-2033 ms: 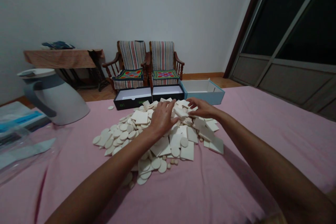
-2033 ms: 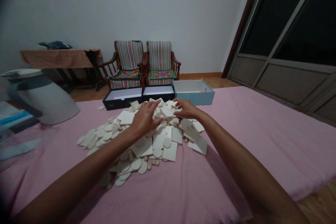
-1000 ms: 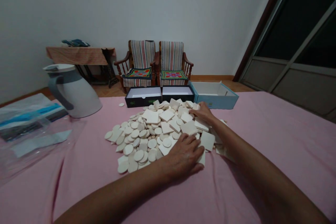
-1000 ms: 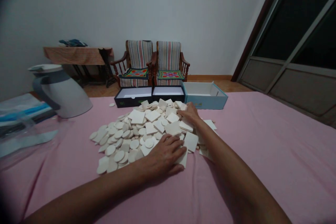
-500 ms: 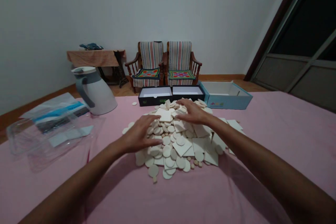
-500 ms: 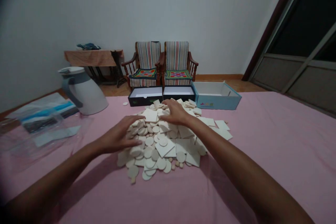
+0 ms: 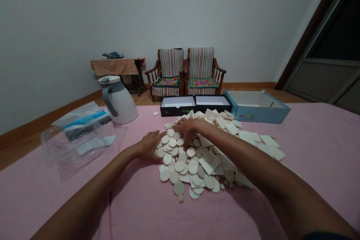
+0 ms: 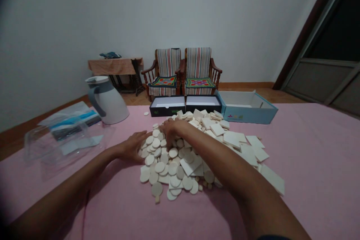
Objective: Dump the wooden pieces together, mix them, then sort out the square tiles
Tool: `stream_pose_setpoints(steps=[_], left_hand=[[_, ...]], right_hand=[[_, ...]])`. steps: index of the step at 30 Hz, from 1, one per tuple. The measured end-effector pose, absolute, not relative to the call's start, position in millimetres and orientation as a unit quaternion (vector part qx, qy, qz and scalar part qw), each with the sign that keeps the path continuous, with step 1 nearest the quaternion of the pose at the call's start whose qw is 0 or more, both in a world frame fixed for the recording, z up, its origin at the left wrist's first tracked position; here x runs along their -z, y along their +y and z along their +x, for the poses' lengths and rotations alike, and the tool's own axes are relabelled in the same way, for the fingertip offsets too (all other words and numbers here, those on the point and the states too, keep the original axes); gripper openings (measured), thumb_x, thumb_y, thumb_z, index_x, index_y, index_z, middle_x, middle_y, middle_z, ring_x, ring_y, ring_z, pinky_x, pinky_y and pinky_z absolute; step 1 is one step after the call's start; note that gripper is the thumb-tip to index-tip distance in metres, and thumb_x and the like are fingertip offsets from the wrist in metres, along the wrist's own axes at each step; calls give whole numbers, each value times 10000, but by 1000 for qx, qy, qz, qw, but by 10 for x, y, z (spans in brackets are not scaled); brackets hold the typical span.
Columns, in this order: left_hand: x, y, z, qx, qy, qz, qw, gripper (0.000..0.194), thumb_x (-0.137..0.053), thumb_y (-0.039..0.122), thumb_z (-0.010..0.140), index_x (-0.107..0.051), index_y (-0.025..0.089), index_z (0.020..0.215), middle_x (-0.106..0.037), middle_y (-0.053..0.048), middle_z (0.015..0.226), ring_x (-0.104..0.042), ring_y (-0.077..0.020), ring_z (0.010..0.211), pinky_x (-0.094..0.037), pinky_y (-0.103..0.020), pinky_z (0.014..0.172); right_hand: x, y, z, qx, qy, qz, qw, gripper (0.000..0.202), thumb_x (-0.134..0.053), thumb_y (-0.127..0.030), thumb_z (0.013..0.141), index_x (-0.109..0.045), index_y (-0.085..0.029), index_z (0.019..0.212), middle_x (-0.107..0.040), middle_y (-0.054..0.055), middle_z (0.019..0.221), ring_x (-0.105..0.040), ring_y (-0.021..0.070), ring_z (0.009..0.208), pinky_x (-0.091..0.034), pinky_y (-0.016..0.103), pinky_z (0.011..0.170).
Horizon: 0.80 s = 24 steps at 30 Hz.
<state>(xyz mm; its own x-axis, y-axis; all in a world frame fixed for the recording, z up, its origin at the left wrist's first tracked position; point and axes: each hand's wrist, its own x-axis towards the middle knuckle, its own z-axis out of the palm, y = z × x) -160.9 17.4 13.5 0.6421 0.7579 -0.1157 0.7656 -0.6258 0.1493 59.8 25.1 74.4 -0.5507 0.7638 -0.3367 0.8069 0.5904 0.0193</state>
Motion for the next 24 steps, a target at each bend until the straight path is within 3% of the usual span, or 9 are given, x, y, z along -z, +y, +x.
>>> stream_pose_setpoints(steps=[4, 9, 11, 17, 24], left_hand=[[-100, 150, -1546, -49, 401, 912, 71, 953, -690, 490, 579, -331, 179, 1404, -409, -182, 1377, -420, -367, 1212, -348, -494, 1004], [-7, 36, -1419, -146, 410, 895, 95, 725, -706, 451, 592, -493, 195, 1236, -475, -126, 1237, -469, -305, 1114, -415, -415, 939], [26, 20, -1379, -161, 414, 890, 105, 719, -724, 432, 576, -493, 185, 1211, -472, -121, 1204, -459, -302, 1125, -417, -404, 944], [26, 77, -1286, -173, 452, 862, 155, 785, -759, 365, 518, -438, 182, 1210, -400, -109, 1210, -530, -274, 1031, -485, -386, 869], [-135, 180, -1030, -250, 425, 851, 180, 819, -741, 275, 507, -413, 143, 1246, -451, -103, 1170, -414, -306, 1173, -405, -445, 1005]], right_hand=[[-767, 292, 544, 21, 876, 448, 178, 899, -827, -382, 458, -508, -158, 1268, -483, 169, 1306, -415, 349, 1221, -360, 507, 995], [-622, 261, 506, -1, 887, 443, 133, 1033, -787, -347, 505, -310, -181, 1406, -425, 187, 1354, -414, 369, 1209, -363, 552, 978], [-552, 247, 515, -5, 897, 431, 101, 975, -765, -334, 532, -323, -183, 1388, -439, 181, 1339, -425, 368, 1195, -379, 543, 964], [-425, 208, 605, -17, 891, 453, -26, 529, -635, -265, 695, -452, -127, 1172, -568, 170, 1121, -570, 299, 992, -472, 409, 817], [-536, 244, 790, 5, 870, 486, -87, 445, -624, -270, 724, -440, -136, 1108, -574, 156, 1101, -586, 270, 955, -454, 344, 754]])
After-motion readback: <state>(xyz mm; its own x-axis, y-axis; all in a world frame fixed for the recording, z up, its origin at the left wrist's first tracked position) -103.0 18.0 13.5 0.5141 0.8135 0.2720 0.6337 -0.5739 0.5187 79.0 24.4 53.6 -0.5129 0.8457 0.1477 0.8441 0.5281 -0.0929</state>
